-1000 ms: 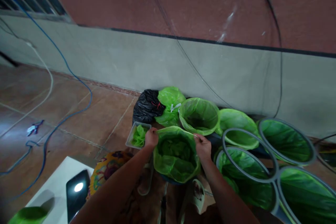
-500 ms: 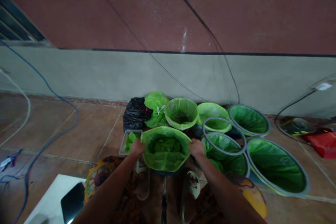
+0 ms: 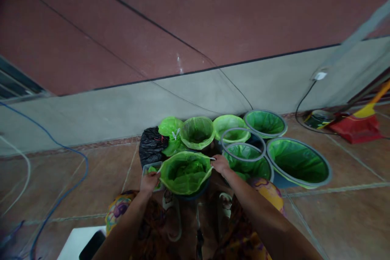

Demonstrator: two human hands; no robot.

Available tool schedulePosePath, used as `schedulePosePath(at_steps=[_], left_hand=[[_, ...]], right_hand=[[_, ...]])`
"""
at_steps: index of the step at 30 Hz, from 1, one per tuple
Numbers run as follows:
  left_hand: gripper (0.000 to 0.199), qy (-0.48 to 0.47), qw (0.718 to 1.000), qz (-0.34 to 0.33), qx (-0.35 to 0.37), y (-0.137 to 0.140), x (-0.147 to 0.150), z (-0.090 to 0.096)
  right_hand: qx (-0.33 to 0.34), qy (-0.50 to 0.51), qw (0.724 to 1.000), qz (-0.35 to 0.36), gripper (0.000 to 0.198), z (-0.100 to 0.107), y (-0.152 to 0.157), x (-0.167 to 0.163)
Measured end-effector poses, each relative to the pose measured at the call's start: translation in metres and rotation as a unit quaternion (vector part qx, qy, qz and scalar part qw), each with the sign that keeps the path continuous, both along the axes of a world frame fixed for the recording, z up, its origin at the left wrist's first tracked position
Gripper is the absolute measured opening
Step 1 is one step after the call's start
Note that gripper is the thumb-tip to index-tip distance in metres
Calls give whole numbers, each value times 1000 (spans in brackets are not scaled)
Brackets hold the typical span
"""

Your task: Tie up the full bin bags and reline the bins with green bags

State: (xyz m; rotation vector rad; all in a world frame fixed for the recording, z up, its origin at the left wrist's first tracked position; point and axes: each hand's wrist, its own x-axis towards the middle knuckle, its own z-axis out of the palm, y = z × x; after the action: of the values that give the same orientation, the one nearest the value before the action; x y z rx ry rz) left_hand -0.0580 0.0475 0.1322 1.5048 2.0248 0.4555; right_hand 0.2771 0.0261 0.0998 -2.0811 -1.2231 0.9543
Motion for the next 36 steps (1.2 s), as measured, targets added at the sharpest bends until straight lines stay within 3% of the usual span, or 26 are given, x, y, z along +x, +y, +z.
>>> schedulePosePath(at_steps=[3, 7, 11, 15, 19, 22, 26, 31, 36], left_hand=[[23, 1, 1000, -9, 15, 7, 1, 17], [22, -61, 989, -81, 108, 18, 15, 50], [24, -167, 963, -144, 153, 21, 42, 71], [27, -220, 955, -137, 147, 21, 65, 86], [25, -236, 947, -161, 150, 29, 81, 106], [23, -234, 940, -203, 140, 35, 94, 112], [23, -252, 935, -220, 115, 44, 106, 98], [45, -388, 904, -170, 61, 55, 98, 52], [52, -364, 882, -294, -52, 49, 97, 16]], right_hand=[[52, 16, 998, 7, 23, 17, 8, -1], [146, 46, 987, 55, 20, 62, 25, -12], [174, 245, 947, 114, 21, 97, 32, -43], [131, 345, 923, 111, 24, 105, 32, -64], [153, 371, 897, 184, 42, 100, 36, -73], [122, 332, 907, 228, 39, 91, 41, -84], [144, 267, 913, 274, 11, 75, 49, -101], [171, 222, 927, 248, 29, 74, 65, -95], [148, 287, 935, 148, 31, 84, 80, -65]])
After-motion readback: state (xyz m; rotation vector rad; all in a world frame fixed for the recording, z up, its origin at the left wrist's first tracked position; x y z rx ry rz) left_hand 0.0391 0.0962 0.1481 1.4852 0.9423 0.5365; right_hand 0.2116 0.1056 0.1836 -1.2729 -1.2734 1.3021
